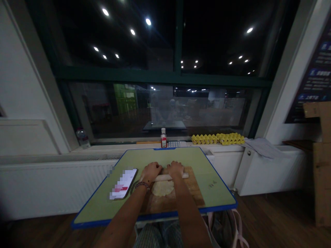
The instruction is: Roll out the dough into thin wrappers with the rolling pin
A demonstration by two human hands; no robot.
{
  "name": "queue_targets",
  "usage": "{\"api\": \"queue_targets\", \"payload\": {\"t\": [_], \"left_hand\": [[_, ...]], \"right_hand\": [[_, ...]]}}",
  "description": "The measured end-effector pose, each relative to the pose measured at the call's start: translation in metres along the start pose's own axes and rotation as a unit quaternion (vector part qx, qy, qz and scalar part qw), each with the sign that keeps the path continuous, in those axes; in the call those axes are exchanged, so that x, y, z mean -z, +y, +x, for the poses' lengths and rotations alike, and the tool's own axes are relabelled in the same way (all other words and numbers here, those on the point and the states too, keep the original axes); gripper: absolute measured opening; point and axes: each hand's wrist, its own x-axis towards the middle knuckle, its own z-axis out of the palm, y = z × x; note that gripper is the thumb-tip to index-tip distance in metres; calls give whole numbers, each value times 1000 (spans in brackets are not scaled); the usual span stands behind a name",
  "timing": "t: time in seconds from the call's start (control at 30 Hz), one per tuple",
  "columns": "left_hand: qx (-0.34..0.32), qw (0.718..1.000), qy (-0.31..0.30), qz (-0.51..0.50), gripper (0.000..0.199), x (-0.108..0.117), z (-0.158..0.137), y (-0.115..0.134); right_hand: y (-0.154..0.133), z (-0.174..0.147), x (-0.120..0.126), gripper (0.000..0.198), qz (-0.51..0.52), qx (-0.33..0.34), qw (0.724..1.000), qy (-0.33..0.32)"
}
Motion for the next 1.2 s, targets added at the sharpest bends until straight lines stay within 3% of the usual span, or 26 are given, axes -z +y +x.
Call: {"api": "queue_targets", "payload": {"t": [1.2], "left_hand": [[-9,1000,1,-1,35,-3,3,-2]], "right_hand": [[-1,-2,3,39,-2,3,1000,1]]}}
